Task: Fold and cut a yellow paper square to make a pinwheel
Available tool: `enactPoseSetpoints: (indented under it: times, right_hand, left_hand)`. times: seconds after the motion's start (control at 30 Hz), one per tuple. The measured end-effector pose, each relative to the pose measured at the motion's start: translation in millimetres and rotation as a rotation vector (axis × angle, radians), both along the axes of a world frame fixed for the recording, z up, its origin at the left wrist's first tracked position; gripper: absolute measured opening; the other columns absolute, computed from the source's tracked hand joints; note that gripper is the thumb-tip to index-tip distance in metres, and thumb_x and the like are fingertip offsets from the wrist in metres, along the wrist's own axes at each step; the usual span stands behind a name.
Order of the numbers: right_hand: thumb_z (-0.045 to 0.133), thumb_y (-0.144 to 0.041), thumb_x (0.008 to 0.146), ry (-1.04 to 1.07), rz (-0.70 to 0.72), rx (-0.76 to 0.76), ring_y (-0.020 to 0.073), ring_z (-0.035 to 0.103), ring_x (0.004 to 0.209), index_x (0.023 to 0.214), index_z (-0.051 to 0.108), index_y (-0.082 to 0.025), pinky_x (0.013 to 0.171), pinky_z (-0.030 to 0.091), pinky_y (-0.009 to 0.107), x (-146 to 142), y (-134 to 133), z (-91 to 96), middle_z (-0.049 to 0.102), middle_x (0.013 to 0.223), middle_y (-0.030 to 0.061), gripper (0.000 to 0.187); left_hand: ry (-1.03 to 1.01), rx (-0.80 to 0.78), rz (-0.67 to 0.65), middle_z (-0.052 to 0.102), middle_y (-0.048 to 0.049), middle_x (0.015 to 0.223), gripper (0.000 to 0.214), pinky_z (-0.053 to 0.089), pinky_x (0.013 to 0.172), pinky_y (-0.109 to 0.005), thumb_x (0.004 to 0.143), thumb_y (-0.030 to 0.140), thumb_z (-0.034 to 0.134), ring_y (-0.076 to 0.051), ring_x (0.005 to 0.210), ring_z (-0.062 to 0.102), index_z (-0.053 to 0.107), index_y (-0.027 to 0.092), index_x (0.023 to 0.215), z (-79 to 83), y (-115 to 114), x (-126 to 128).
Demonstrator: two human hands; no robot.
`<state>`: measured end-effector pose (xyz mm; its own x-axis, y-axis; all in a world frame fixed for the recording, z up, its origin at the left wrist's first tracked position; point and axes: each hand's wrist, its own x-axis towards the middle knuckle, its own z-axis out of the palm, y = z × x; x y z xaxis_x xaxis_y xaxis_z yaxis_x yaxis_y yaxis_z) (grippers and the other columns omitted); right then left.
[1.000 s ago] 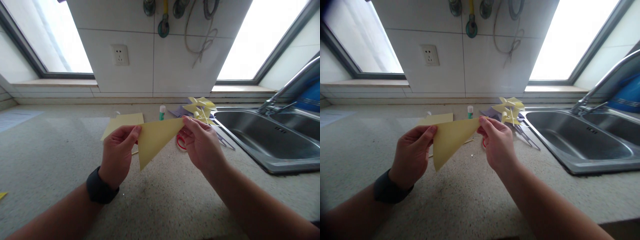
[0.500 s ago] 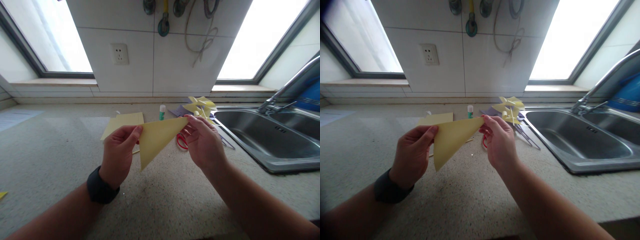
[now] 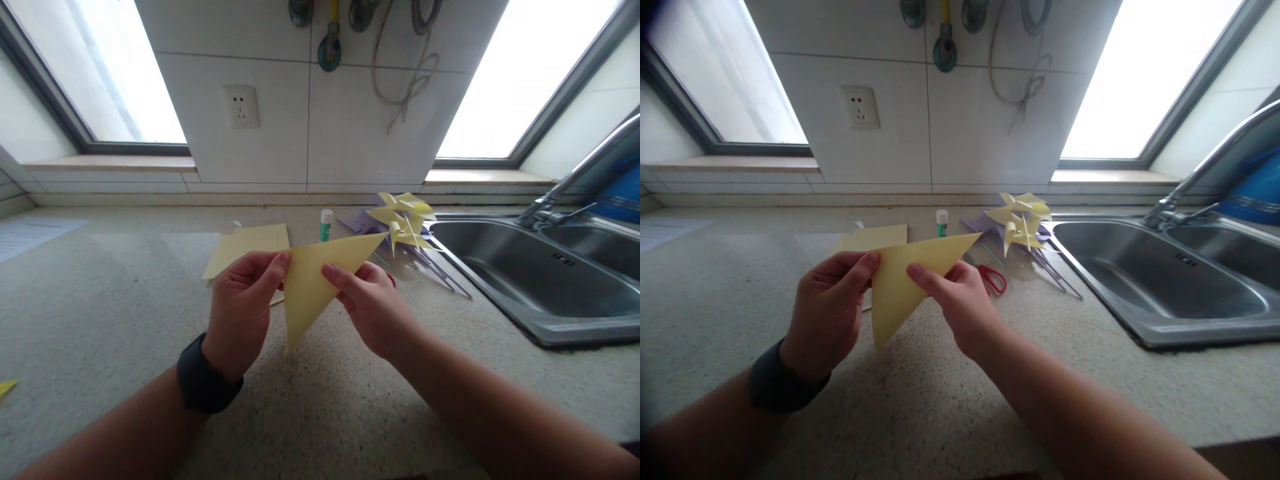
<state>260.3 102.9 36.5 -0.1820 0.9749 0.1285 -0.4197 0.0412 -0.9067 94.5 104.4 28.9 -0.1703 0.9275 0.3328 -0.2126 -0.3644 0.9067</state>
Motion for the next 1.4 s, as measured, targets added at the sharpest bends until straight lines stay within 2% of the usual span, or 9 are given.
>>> enactPoseSetpoints:
  times: [0.13,0.33,0.5,0.73,0.93,1.17,1.4]
  right_hand:
    - [0.083,-0.034,0.077,0.005,-0.062,-0.012,0.0228,0.071,0.093,0.094,0.079,-0.020,0.093,0.055,0.038,-0.5,1.8,-0.7,0.078,0.100,0.0082,0.022]
    - [0.085,-0.036,0.074,-0.024,-0.232,0.023,0.0159,0.064,0.074,0.078,0.080,-0.021,0.074,0.053,0.032,10.9,11.9,-1.4,0.074,0.079,0.0045,0.016]
    - [0.086,-0.040,0.074,-0.040,-0.270,0.053,0.0131,0.059,0.068,0.072,0.079,-0.022,0.068,0.050,0.029,16.2,14.7,-3.0,0.072,0.073,0.0028,0.019]
    - [0.080,-0.045,0.080,-0.043,-0.166,0.022,0.0158,0.061,0.072,0.082,0.079,-0.020,0.071,0.052,0.032,14.8,11.3,2.8,0.071,0.078,0.0048,0.025]
    - [0.079,-0.042,0.081,-0.060,-0.260,0.045,0.0150,0.061,0.069,0.077,0.076,-0.021,0.070,0.052,0.032,17.7,12.3,4.1,0.071,0.077,0.0037,0.022]
    - [0.079,-0.047,0.081,-0.164,0.052,-0.013,0.0156,0.062,0.073,0.084,0.079,-0.018,0.073,0.051,0.031,7.8,6.4,-6.2,0.074,0.084,0.0070,0.029]
    - [0.077,-0.048,0.082,-0.209,-0.010,0.008,0.0171,0.063,0.073,0.083,0.080,-0.018,0.078,0.051,0.035,3.7,4.2,-11.0,0.075,0.084,0.0076,0.031]
  left_hand:
    - [-0.015,0.015,-0.008,0.071,0.0009,0.074,0.015,0.048,0.063,-0.023,0.083,0.037,0.079,-0.011,0.067,0.058,0.077,0.022,0.080,-0.2,1.7,0.3]
    - [-0.023,-0.024,0.036,0.071,-0.0001,0.078,0.017,0.047,0.063,-0.024,0.083,0.039,0.079,-0.011,0.068,0.057,0.077,0.022,0.081,-0.7,7.1,-1.9]
    - [-0.023,-0.066,0.045,0.071,-0.0005,0.080,0.020,0.047,0.063,-0.024,0.081,0.041,0.080,-0.011,0.069,0.058,0.077,0.021,0.081,1.2,4.8,-2.7]
    - [-0.045,-0.041,0.067,0.069,0.0007,0.073,0.017,0.045,0.060,-0.021,0.080,0.038,0.080,-0.010,0.064,0.055,0.076,0.022,0.076,2.0,7.1,-4.5]
    - [-0.040,-0.049,0.058,0.069,0.0001,0.074,0.019,0.045,0.060,-0.022,0.079,0.038,0.081,-0.010,0.063,0.054,0.075,0.020,0.075,2.4,7.7,-4.1]
    - [-0.108,-0.101,0.040,0.069,-0.0007,0.077,0.019,0.047,0.061,-0.024,0.079,0.038,0.081,-0.012,0.068,0.059,0.074,0.020,0.076,5.5,8.3,-3.9]
    - [-0.125,-0.080,0.031,0.070,-0.0001,0.077,0.017,0.046,0.060,-0.023,0.079,0.036,0.081,-0.012,0.068,0.060,0.074,0.020,0.075,4.8,9.8,-1.8]
